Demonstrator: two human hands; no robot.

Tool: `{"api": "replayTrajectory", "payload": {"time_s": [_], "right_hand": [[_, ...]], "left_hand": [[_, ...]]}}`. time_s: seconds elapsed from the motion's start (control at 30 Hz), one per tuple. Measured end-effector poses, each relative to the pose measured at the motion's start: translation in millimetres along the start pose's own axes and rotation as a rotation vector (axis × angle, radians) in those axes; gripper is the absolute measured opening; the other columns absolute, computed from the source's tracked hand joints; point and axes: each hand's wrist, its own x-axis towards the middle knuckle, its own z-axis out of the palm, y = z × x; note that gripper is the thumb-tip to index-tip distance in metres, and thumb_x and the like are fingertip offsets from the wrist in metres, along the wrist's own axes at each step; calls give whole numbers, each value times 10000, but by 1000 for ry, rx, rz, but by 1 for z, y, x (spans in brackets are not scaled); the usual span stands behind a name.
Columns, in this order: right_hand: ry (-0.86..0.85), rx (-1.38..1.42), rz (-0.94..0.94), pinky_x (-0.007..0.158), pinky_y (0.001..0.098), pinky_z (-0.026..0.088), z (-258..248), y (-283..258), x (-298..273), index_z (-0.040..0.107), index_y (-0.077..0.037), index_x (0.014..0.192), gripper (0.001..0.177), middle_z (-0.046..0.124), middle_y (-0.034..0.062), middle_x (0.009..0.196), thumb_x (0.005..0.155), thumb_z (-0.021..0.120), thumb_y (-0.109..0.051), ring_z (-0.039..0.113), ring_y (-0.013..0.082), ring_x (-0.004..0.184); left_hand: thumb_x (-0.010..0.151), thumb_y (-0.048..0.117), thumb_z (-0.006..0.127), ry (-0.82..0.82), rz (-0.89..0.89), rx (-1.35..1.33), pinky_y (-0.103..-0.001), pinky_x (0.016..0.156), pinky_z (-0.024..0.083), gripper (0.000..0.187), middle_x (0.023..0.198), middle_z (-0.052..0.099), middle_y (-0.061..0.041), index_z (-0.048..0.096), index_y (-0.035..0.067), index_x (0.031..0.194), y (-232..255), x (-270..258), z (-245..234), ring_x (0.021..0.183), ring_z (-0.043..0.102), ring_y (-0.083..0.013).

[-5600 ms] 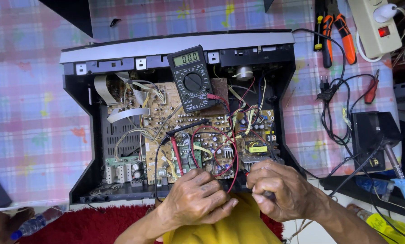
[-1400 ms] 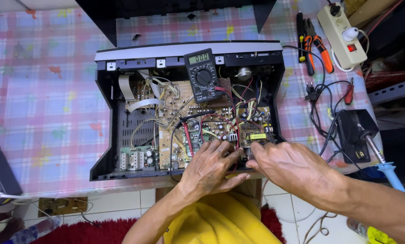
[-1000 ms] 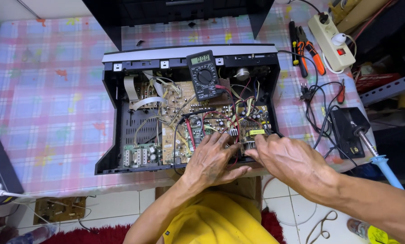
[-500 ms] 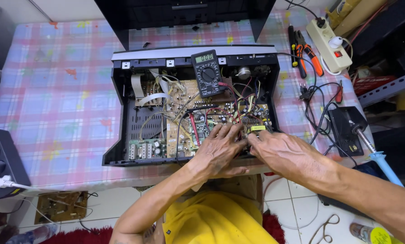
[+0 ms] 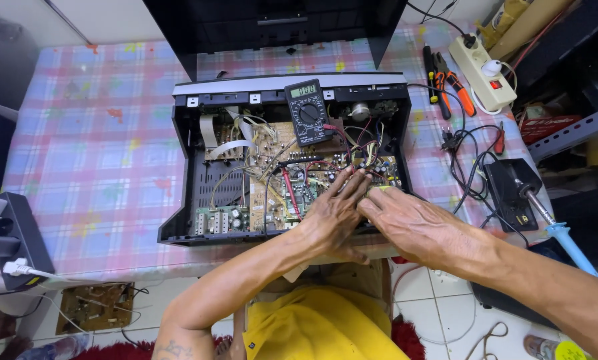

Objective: The person uses a multimeter to test various points on the circuit board of an open television set. They move the multimeter probes across different components and wires while observing the digital display.

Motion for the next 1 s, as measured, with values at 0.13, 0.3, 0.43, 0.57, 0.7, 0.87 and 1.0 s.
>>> {"api": "replayTrajectory", "payload": {"time_s": [0.13, 0.3, 0.43, 0.57, 0.7, 0.87, 1.0], "right_hand": [[6, 84, 176, 698, 400, 658, -10, -3, -5, 440, -21, 1450, 438, 637, 132, 1018, 1055, 379, -201, 738, 256, 867], [-7, 119, 191, 655, 409, 672, 11, 12, 6, 417, 8, 1477, 496, 682, 145, 937, 1083, 356, -288, 764, 263, 783], [-42, 83, 164, 687, 383, 678, -12, 1, -4, 409, -52, 1495, 497, 627, 144, 1116, 1038, 422, -247, 733, 228, 887], [-86, 169, 261, 666, 393, 694, -10, 2, 1, 418, -35, 1450, 427, 653, 120, 1026, 1082, 338, -236, 761, 236, 834], [45, 40, 98, 704, 373, 626, -1, 7, -2, 531, -104, 1276, 297, 601, 83, 1036, 991, 467, -159, 664, 229, 942], [-15, 73, 307, 614, 421, 666, 2, 4, -1, 414, -57, 1432, 387, 616, 73, 998, 1071, 375, -190, 757, 223, 809], [-33, 92, 156, 643, 382, 658, 1, 10, 6, 472, -77, 1381, 359, 614, 110, 1067, 1055, 420, -218, 720, 237, 899]], "left_hand": [[705, 837, 525, -84, -7, 82, -519, 1272, -34, 784, 1679, 324, -150, 790, 190, 1060, 1, 8, 3, 1589, 168, -343], [701, 843, 534, -123, -27, 103, -524, 1271, -26, 760, 1685, 307, -147, 802, 207, 1017, 3, 11, 7, 1589, 150, -350], [669, 870, 514, -109, -18, 90, -517, 1257, 56, 803, 1645, 369, -149, 801, 204, 1014, 6, 22, 30, 1535, 248, -337], [663, 846, 506, -110, 0, 99, -507, 1242, 107, 777, 1614, 404, -163, 812, 201, 971, 4, 26, 34, 1506, 284, -336], [704, 856, 504, -118, -8, 94, -490, 1245, 93, 781, 1605, 424, -163, 808, 189, 974, 4, 16, 17, 1501, 288, -325], [725, 871, 464, -56, -17, -7, -497, 1265, 11, 840, 1604, 438, -171, 788, 150, 1009, 2, 10, 14, 1532, 280, -333], [711, 865, 485, -33, -17, -76, -504, 1275, 20, 840, 1593, 451, -173, 781, 140, 1015, -1, 5, 10, 1531, 291, -329]]}}
